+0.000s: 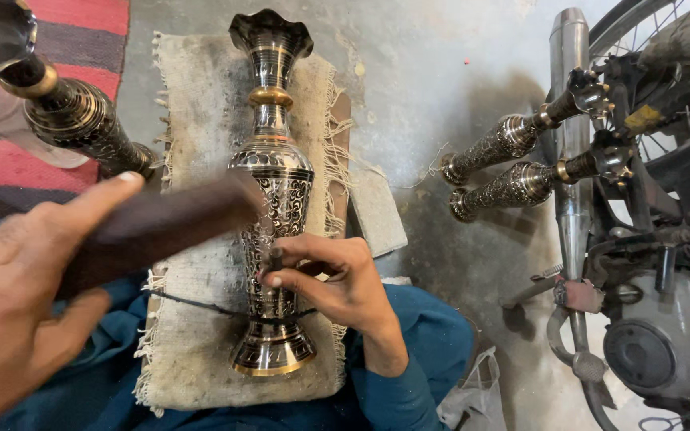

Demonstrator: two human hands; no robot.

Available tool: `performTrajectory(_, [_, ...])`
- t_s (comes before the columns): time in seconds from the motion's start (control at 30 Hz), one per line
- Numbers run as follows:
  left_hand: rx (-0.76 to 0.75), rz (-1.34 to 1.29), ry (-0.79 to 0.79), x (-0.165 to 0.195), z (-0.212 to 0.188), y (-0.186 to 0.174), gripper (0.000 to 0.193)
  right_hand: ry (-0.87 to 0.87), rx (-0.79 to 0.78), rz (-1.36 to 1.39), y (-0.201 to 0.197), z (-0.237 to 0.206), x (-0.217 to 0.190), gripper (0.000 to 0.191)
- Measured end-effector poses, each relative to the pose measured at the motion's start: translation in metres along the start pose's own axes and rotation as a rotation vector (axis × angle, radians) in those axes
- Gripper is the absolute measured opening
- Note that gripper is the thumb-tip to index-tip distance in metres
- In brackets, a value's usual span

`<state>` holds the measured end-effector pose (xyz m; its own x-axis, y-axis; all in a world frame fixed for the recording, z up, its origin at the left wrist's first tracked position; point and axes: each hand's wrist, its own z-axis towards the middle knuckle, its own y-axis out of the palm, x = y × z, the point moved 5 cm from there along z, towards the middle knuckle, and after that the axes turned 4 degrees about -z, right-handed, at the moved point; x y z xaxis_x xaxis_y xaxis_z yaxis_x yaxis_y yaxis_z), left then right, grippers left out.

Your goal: The person uses a hammer and chisel to engrave intricate patterns onto a metal vase. They repeatedly tap the chisel against the vase surface to create detailed designs.

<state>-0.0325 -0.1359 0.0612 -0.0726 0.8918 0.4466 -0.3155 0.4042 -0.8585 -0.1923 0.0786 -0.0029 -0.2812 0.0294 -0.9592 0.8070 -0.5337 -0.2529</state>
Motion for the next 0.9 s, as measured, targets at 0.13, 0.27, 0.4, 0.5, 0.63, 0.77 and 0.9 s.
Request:
performTrajectory(0.13, [-0.16, 0.338, -0.057, -0.002, 0.0, 0.006, 0.096, -0.005, 0.01, 0.044, 0.0, 0.0, 0.004, 0.031])
performTrajectory(0.27, [-0.016, 0.173, 0.004, 0.005, 0.004, -0.002, 0.095, -0.06, 0.011, 0.19, 0.002, -0.002, 0.006, 0.031])
performTrajectory(0.4, [-0.005, 0.205, 0.03, 0.009, 0.007, -0.005, 0.091, -0.029, -0.007, 0.141, 0.0, -0.003, 0.007, 0.03])
performTrajectory(0.5, [-0.088, 0.299, 0.021, 0.009, 0.006, 0.001, 0.092, -0.059, 0.008, 0.096, -0.001, -0.002, 0.004, 0.027])
performTrajectory(0.63, [-0.11, 0.344, -0.019, 0.002, 0.004, 0.003, 0.092, -0.08, 0.021, 0.273, 0.001, -0.001, 0.005, 0.03])
performTrajectory(0.77, [-0.074, 0.279, 0.064, 0.005, 0.007, 0.003, 0.09, -0.05, -0.025, 0.205, 0.001, -0.004, 0.009, 0.024])
performTrajectory(0.9, [-0.037, 0.121, 0.034, 0.008, 0.01, -0.002, 0.094, -0.107, -0.015, 0.181, -0.001, -0.003, 0.009, 0.025])
